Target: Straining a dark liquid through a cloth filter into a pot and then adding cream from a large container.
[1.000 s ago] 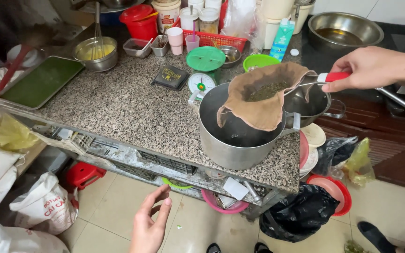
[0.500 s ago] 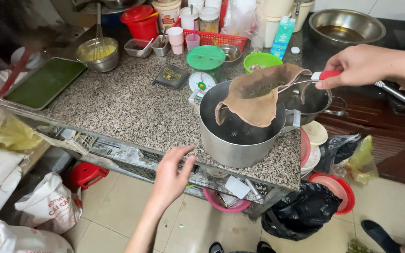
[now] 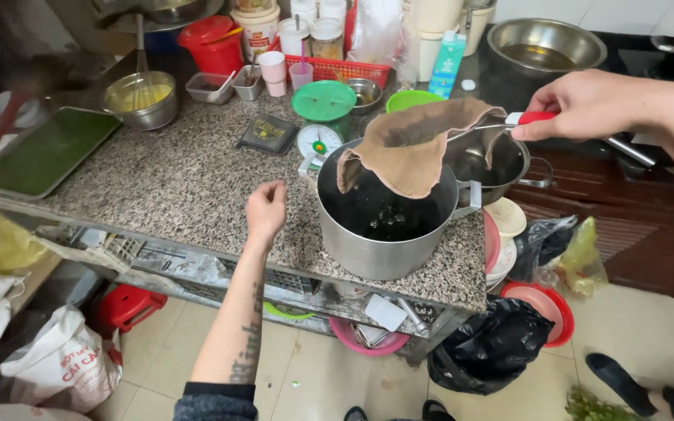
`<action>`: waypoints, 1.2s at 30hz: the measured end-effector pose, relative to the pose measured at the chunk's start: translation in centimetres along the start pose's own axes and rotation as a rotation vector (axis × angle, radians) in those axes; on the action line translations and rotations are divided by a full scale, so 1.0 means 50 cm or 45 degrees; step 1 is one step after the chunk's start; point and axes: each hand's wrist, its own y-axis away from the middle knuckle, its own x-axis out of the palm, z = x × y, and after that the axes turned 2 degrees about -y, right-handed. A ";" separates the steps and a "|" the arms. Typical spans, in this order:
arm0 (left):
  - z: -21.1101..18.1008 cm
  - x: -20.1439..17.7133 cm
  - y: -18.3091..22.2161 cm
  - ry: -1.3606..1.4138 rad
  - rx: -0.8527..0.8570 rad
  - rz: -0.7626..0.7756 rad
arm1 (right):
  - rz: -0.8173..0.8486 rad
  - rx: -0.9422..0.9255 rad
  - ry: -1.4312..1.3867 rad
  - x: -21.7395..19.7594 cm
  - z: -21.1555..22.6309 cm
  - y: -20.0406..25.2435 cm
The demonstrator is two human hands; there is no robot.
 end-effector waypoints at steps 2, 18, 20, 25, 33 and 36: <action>0.047 0.045 -0.039 0.031 -0.152 0.000 | 0.012 0.034 0.020 -0.003 0.001 0.012; -0.118 -0.013 -0.028 -1.181 0.234 0.557 | 0.008 0.033 -0.035 -0.019 0.006 0.038; -0.084 -0.022 -0.017 -1.220 0.249 0.583 | 0.014 0.034 -0.042 -0.020 0.007 0.033; 0.030 -0.046 0.044 -0.669 0.160 0.193 | 0.003 -0.020 0.084 -0.020 -0.007 -0.004; 0.329 0.076 0.135 -0.995 -0.155 0.921 | 0.038 -0.013 0.052 -0.016 0.011 -0.013; 0.296 0.070 0.147 -1.107 -0.216 0.971 | 0.039 -0.005 0.045 -0.012 0.012 -0.023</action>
